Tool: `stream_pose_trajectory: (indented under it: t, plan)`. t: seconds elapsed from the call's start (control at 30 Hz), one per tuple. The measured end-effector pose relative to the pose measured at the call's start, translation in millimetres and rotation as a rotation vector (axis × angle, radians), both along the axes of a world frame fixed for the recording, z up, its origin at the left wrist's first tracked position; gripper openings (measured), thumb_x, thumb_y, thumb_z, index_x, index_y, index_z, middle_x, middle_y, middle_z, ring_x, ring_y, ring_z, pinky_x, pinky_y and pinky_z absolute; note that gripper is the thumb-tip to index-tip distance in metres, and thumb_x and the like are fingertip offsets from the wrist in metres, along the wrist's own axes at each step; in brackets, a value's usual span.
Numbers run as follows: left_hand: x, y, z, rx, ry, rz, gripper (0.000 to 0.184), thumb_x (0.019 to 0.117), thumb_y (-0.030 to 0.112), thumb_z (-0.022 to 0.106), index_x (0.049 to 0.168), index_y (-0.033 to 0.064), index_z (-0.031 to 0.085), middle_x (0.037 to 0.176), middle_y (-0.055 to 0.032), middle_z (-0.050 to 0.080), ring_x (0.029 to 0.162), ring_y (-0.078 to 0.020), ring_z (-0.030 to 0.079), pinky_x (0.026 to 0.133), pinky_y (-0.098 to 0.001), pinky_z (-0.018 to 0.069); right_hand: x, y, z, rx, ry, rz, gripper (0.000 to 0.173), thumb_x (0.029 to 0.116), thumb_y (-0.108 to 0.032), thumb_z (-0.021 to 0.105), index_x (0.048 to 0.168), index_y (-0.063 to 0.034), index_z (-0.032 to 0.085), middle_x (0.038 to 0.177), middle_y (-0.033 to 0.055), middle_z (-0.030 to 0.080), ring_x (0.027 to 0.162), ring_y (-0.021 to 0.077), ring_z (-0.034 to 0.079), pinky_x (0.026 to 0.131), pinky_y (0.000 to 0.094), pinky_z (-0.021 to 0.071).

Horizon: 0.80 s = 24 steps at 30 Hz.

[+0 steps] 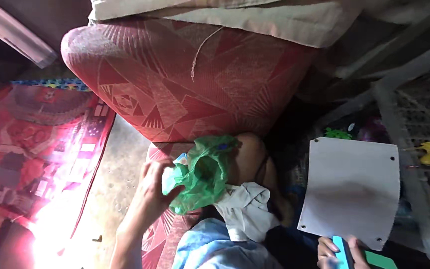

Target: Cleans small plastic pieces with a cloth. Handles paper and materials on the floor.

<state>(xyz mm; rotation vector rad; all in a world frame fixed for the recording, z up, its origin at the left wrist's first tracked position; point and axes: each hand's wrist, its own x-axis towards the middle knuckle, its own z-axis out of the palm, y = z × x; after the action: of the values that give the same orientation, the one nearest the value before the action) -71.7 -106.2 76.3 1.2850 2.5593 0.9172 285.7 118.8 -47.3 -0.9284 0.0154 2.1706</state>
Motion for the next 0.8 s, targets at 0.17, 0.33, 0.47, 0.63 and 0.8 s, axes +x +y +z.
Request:
stream_pose_trajectory:
  t: [0.17, 0.33, 0.47, 0.63, 0.8]
  plan:
    - [-18.8, 17.1, -42.6, -0.333, -0.1, 0.155, 0.049, 0.0919, 0.021, 0.074, 0.131, -0.005, 0.062, 0.133, -0.0299, 0.06, 0.126, -0.0486, 0.056, 0.106, -0.063, 0.0417, -7.4, -0.4, -1.9, 0.008, 0.0, -0.025, 0.062, 0.1094, -0.047, 0.03, 0.085, -0.0064, 0.07, 0.068, 0.0034, 0.069, 0.054, 0.0084, 0.066, 0.051, 0.0166, 0.0546]
    - [-31.0, 37.9, -22.2, -0.139, 0.091, 0.265, 0.022, 0.102, 0.004, 0.056, 0.114, -0.0036, 0.072, 0.097, -0.0268, 0.072, 0.088, -0.0469, 0.071, 0.078, -0.0648, 0.0528, -1.3, -3.4, 0.7, 0.04, 0.003, -0.023, 0.058, 0.1086, -0.045, 0.035, 0.087, -0.0047, 0.071, 0.069, 0.0047, 0.07, 0.055, 0.0088, 0.067, 0.053, 0.0168, 0.056]
    - [-53.8, 45.7, -12.9, -0.171, 0.129, 0.279, 0.021, 0.1029, 0.003, 0.054, 0.115, -0.0033, 0.071, 0.1, -0.0286, 0.071, 0.092, -0.0507, 0.069, 0.079, -0.0684, 0.0503, 3.4, -3.4, -3.9, 0.042, 0.055, -0.043, 0.054, 0.1078, -0.043, 0.04, 0.09, -0.0027, 0.071, 0.071, 0.0063, 0.07, 0.057, 0.0102, 0.068, 0.055, 0.018, 0.0574]
    - [-86.4, 31.4, -30.7, -0.195, 0.139, 0.419, 0.024, 0.1036, 0.011, 0.056, 0.121, 0.0005, 0.068, 0.109, -0.0302, 0.07, 0.098, -0.0539, 0.067, 0.083, -0.0736, 0.0484, 0.8, -7.5, -7.4, -0.021, 0.052, -0.116, 0.054, 0.1074, -0.046, 0.039, 0.089, -0.0042, 0.068, 0.071, 0.0062, 0.068, 0.054, 0.0105, 0.066, 0.05, 0.0182, 0.0563]
    - [-80.9, 23.8, -38.3, -0.066, 0.177, 0.28, 0.042, 0.1028, 0.013, 0.053, 0.14, -0.0062, 0.053, 0.145, -0.0338, 0.049, 0.135, -0.0524, 0.047, 0.11, -0.0643, 0.038, -12.0, -10.6, -10.1, -0.199, -0.039, -0.267, 0.05, 0.1091, -0.043, 0.034, 0.083, -0.0095, 0.061, 0.064, 0.0011, 0.062, 0.047, 0.0068, 0.061, 0.044, 0.0151, 0.0519]
